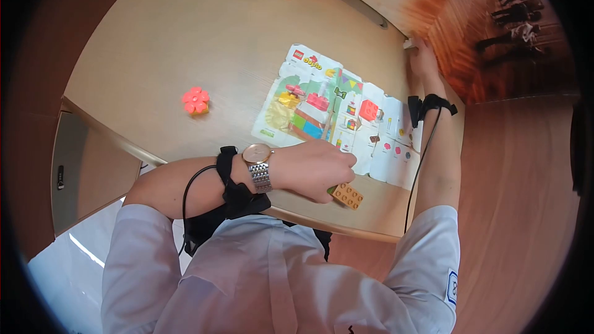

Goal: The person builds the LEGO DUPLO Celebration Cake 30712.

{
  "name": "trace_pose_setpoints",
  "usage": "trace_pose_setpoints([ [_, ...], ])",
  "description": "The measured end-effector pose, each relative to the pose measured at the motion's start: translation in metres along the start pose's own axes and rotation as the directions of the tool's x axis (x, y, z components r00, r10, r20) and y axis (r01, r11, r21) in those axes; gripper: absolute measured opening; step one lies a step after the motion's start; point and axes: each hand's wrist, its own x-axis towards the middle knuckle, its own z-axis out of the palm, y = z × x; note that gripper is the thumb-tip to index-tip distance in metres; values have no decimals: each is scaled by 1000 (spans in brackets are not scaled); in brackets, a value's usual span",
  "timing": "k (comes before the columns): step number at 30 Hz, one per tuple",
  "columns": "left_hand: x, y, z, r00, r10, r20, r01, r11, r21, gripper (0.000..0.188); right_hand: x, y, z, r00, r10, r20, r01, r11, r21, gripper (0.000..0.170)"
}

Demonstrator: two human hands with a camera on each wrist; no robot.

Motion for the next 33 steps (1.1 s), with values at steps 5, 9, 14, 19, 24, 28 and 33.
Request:
trace_pose_setpoints([
  [5, 0, 0, -2, 1000, -5, -1, 5, 1000, 8, 24, -4, -29, -13, 984, 147, 101, -142, 988, -56, 42],
  [9, 0, 0, -1, 1000, -6, 9, 6, 1000, 5, 25, -35, -54, -21, 970, 242, 12, -241, 963, 124, 40],
  [14, 0, 0, -1, 1000, 2, 9, -2, 999, 34, 26, -123, -127, -82, 930, 260, 260, -341, 350, 872, 44],
  [19, 1, 0, -2, 1000, -18, 21, 18, 1000, 22, 29, -220, -172, -127, 852, 121, 509, -478, -216, 851, 54],
  [24, 2, 5, -6, 994, -71, 79, 69, 997, 20, 36, -284, -227, -154, 857, 302, 417, -458, 77, 886, 41],
  [28, 4, 8, -8, 993, -86, 84, 83, 996, 28, 35, -316, -252, -153, 990, 82, 117, -141, 692, 708, 45],
  [33, 4, 9, -7, 991, -107, 84, 104, 994, 40, 34, -324, -273, -141, 995, 96, 9, -84, 821, 564, 51],
])
